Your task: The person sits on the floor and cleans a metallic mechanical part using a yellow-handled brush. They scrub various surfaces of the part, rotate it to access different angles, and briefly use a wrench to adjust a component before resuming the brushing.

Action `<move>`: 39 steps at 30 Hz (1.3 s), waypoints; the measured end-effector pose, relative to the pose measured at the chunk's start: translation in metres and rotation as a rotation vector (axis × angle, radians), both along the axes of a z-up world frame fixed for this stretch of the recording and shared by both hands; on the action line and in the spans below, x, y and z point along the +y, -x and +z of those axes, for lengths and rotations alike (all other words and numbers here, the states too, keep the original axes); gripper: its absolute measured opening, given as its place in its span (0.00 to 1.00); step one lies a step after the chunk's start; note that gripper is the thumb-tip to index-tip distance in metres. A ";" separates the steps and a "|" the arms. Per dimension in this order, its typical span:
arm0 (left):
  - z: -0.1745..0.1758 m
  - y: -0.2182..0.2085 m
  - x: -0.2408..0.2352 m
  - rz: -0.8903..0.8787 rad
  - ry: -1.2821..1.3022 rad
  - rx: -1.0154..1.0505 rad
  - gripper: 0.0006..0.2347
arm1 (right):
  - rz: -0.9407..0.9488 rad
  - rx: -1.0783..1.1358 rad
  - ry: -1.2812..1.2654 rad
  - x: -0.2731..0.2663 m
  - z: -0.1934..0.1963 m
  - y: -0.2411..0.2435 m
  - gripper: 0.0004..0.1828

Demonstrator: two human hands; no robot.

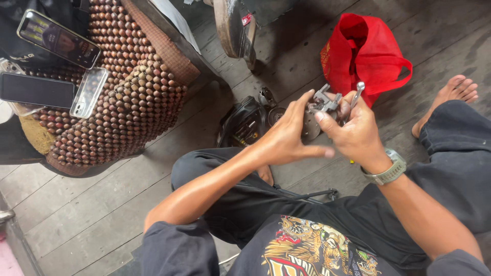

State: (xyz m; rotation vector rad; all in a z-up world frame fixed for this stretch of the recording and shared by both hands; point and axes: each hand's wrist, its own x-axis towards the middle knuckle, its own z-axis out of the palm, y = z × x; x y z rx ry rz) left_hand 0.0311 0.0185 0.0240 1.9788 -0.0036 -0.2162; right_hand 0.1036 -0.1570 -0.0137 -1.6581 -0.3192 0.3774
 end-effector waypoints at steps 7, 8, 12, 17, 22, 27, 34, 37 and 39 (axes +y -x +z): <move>-0.015 -0.003 -0.026 0.117 0.076 0.016 0.34 | 0.071 -0.047 0.230 -0.049 -0.014 -0.030 0.20; -0.021 -0.001 -0.029 0.166 0.102 0.038 0.33 | 0.068 -0.124 0.219 -0.053 -0.011 -0.033 0.18; -0.045 0.008 -0.033 0.259 0.160 0.093 0.33 | 0.060 -0.407 0.193 -0.076 -0.006 -0.032 0.21; -0.044 0.020 -0.037 0.255 0.157 0.152 0.33 | -0.064 -0.321 0.180 -0.091 0.001 -0.002 0.14; -0.056 0.021 -0.041 0.237 0.113 0.146 0.31 | -0.129 -0.335 -0.039 -0.089 -0.003 0.010 0.05; -0.068 0.023 -0.050 0.210 -0.076 -0.002 0.30 | -0.048 -0.409 -0.015 -0.094 0.001 0.017 0.04; -0.076 0.028 -0.056 0.166 -0.227 -0.039 0.28 | 0.017 -0.578 0.082 -0.089 0.005 0.025 0.04; -0.077 0.029 -0.059 0.148 -0.278 -0.048 0.28 | 0.038 -0.600 0.102 -0.091 0.001 0.028 0.05; -0.075 0.030 -0.060 0.131 -0.373 -0.085 0.26 | 0.061 -0.672 0.192 -0.093 -0.002 0.029 0.05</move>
